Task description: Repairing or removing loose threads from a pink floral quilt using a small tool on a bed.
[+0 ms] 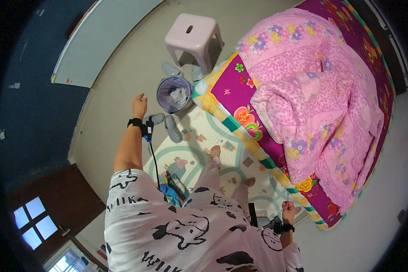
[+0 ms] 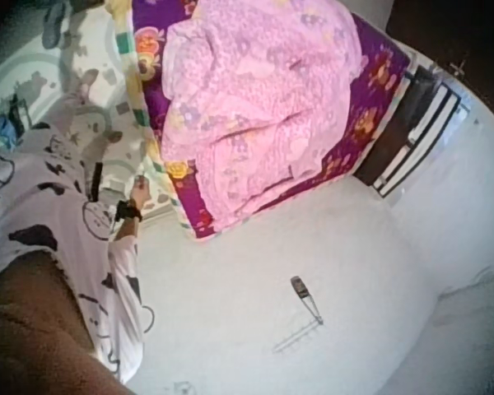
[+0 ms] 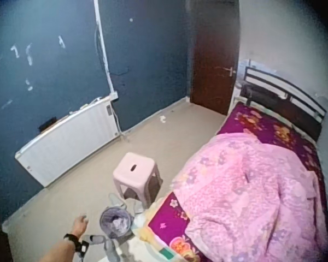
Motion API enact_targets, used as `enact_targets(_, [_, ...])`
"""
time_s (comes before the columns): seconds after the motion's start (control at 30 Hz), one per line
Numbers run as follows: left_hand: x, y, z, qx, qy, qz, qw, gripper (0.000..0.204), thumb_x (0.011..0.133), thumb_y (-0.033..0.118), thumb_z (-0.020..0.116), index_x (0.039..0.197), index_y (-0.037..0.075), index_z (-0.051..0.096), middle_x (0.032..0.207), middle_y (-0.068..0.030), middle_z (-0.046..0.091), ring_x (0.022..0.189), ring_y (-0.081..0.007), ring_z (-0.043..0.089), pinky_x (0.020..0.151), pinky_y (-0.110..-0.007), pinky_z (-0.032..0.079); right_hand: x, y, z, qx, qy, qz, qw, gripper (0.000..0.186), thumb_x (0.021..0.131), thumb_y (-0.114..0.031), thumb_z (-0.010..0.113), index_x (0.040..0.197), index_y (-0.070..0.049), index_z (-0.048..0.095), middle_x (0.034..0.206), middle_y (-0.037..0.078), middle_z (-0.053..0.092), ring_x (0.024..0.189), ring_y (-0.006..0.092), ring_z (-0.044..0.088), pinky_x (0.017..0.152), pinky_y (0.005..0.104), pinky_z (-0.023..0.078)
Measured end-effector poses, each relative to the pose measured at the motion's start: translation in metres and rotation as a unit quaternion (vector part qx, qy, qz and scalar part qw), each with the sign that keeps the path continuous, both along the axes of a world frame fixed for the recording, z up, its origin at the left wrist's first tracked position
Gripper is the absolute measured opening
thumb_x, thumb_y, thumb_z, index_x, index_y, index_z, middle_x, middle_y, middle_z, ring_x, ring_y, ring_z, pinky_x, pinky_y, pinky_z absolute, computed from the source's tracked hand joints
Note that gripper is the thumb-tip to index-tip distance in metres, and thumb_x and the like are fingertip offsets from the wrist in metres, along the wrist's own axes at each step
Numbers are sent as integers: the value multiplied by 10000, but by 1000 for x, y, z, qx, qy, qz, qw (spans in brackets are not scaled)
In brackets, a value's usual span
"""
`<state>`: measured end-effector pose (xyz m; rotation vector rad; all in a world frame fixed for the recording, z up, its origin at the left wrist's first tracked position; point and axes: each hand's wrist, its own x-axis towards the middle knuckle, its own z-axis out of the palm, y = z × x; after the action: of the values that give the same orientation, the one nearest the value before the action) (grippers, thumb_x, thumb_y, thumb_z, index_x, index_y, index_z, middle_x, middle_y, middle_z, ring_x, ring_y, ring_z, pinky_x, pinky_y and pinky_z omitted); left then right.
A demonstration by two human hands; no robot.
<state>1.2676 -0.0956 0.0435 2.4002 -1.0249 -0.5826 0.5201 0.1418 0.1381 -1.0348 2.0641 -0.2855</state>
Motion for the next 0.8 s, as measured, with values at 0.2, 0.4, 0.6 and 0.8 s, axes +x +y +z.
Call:
enact_targets(0.2, [-67,-4,-11,-17,125,-75,989,353,876,261,487,1113,10,564,1085,-144,602,1025,-252,548,891,-345,398,-24,39,-26,-44,-142,-70,986,219,819,-119,572,979,18,514,878,95,571,765,162,512,727,320,437])
enact_targets(0.4, [-197,53,-29,73,297,-138,942,362,840,433,524,996,108,563,883,22,561,769,-83,488,599,-247,360,-58,58,-2,4,-39,-30,999,446,819,-414,583,1035,-28,527,898,130,583,818,260,558,730,379,448])
enact_targets(0.6, [-421,87,-9,156,332,-281,887,407,848,388,557,1136,100,558,965,4,582,859,-114,536,668,-271,397,-154,160,-2,-67,-33,-122,990,360,837,-353,565,985,-28,521,860,165,583,770,297,562,690,376,451])
enact_targets(0.8, [-608,121,0,195,273,-421,843,385,847,325,539,1095,31,568,948,-57,603,851,-165,558,770,-314,430,-244,247,23,-139,-32,-244,959,256,847,-272,531,904,-23,518,742,172,549,673,325,546,603,394,423])
